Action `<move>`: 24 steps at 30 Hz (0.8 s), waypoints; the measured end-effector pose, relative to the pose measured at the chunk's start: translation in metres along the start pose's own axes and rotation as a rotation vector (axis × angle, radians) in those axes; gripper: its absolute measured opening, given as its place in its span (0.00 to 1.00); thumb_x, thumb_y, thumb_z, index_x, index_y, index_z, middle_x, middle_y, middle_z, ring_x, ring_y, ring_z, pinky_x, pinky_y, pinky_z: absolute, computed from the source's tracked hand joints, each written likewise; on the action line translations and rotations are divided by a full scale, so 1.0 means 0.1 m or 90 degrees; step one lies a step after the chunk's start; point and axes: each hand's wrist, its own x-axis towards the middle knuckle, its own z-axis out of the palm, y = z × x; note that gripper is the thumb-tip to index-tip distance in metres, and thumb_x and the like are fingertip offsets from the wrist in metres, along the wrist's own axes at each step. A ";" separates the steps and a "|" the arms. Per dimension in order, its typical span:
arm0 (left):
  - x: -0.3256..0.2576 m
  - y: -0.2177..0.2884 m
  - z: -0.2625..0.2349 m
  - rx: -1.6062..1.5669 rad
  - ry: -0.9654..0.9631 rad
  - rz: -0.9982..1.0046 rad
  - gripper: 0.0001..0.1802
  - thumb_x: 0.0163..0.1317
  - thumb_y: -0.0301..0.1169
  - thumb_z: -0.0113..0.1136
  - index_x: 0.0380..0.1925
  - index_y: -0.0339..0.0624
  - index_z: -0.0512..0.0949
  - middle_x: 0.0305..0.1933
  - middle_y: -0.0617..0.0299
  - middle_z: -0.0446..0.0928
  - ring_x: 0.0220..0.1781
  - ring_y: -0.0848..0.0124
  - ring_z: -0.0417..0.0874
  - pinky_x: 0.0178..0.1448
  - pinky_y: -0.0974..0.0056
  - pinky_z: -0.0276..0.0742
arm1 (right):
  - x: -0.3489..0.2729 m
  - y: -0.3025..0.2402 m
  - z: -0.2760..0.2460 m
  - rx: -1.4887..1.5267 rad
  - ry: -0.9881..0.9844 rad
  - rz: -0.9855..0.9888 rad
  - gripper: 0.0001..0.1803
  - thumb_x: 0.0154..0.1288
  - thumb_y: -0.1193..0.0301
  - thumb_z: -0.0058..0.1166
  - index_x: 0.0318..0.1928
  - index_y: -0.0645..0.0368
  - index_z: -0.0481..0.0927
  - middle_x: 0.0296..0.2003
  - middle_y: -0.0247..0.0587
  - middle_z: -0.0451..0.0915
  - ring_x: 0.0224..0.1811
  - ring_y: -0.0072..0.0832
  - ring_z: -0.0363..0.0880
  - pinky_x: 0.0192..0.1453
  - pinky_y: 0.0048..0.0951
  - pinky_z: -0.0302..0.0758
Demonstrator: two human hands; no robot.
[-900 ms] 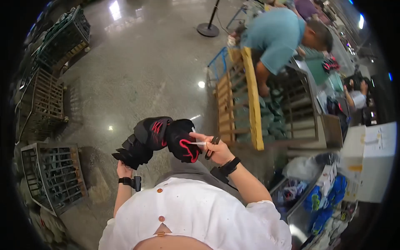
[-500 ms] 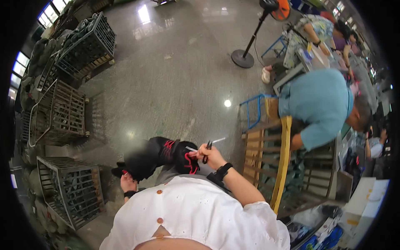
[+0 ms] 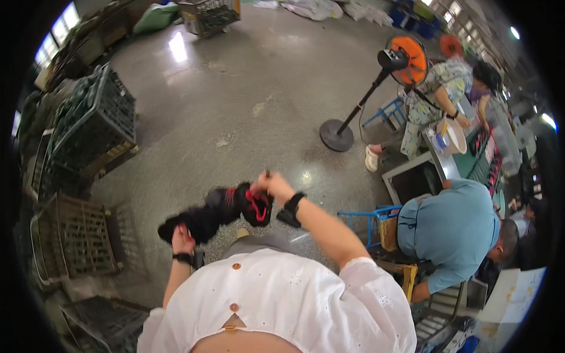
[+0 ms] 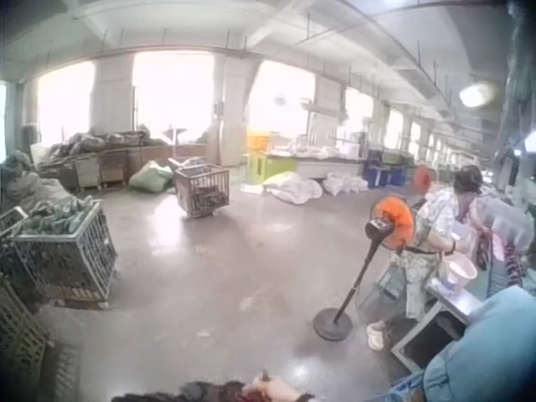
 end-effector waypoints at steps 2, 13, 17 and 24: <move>0.81 0.38 0.84 0.025 -0.053 0.087 0.11 0.62 0.33 0.43 0.20 0.52 0.68 0.20 0.72 0.68 0.24 0.80 0.70 0.30 0.75 0.61 | 0.43 -0.54 -0.35 0.129 0.031 -0.141 0.09 0.62 0.71 0.43 0.26 0.59 0.69 0.32 0.49 0.79 0.37 0.33 0.79 0.37 0.27 0.72; 3.93 0.42 3.86 0.184 -0.247 0.283 0.20 0.59 0.38 0.46 0.52 0.47 0.70 0.55 0.60 0.71 0.60 0.66 0.66 0.66 0.57 0.56 | 2.29 -1.07 -2.43 0.720 0.213 -0.087 0.13 0.67 0.60 0.40 0.30 0.55 0.69 0.24 0.39 0.71 0.20 0.26 0.67 0.18 0.20 0.60; 4.19 0.15 5.24 -0.099 -0.370 0.006 0.20 0.60 0.40 0.47 0.51 0.48 0.70 0.56 0.61 0.70 0.60 0.65 0.66 0.65 0.57 0.57 | 3.21 -1.60 -2.66 0.788 0.094 -0.004 0.11 0.63 0.66 0.41 0.25 0.57 0.69 0.17 0.33 0.67 0.16 0.20 0.62 0.17 0.18 0.58; 5.75 0.05 6.71 -0.086 -0.400 -0.037 0.21 0.63 0.46 0.42 0.51 0.48 0.70 0.55 0.60 0.70 0.59 0.60 0.66 0.66 0.52 0.55 | 4.83 -2.48 -3.35 0.811 0.166 0.010 0.09 0.56 0.72 0.41 0.20 0.52 0.68 0.11 0.27 0.62 0.12 0.16 0.58 0.16 0.17 0.55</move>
